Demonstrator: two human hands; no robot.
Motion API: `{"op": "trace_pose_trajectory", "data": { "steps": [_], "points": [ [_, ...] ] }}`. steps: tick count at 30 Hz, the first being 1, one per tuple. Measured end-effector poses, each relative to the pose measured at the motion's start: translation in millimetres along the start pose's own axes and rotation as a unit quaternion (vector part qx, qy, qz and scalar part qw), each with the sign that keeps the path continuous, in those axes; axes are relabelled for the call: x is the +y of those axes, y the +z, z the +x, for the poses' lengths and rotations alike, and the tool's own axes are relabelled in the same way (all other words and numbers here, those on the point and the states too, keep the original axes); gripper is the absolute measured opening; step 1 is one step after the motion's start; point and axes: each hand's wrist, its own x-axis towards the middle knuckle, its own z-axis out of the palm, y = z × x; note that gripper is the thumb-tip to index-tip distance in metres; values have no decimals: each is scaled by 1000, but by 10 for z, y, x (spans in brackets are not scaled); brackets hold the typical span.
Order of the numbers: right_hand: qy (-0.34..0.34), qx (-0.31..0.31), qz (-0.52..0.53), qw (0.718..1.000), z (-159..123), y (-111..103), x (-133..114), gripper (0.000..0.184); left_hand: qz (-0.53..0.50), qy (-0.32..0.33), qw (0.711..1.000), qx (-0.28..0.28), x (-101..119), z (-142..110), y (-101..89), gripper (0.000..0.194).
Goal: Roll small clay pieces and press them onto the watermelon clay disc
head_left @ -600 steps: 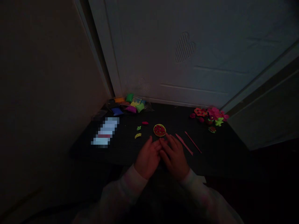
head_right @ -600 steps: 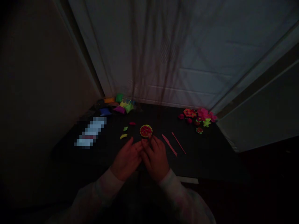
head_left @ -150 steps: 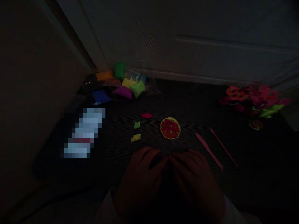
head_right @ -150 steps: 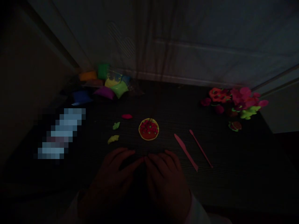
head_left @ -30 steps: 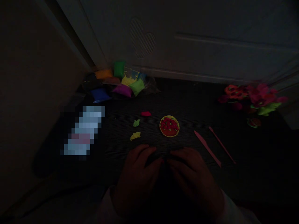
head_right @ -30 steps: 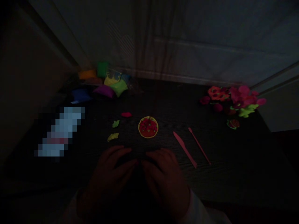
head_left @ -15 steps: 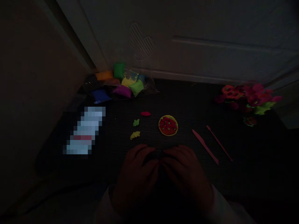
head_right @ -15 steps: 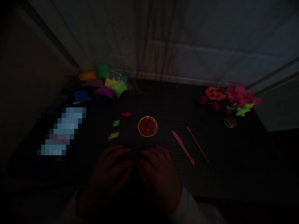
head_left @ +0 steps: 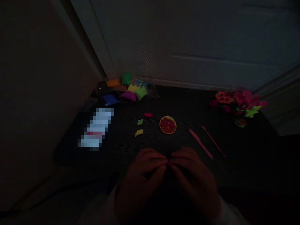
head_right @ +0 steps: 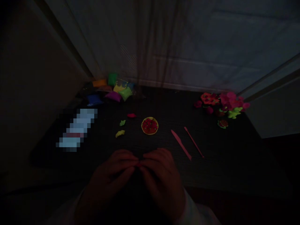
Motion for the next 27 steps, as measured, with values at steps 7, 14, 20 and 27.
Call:
{"op": "trace_pose_trajectory", "data": {
  "steps": [7,14,20,27],
  "points": [
    [-43,34,-38,998,-63,20,-99,20,-48,-30,997,45,106,-87,40,14],
    [-72,43,-49,995,-87,31,-174,21,-104,-52,990,75,132,-144,78,12],
    [-80,61,-46,994,-86,7,-215,18,-102,-8,990,97,156,-180,98,14],
    [-75,76,-24,994,-113,-38,-254,24,-219,-56,973,55,168,-214,79,11]
  ]
}}
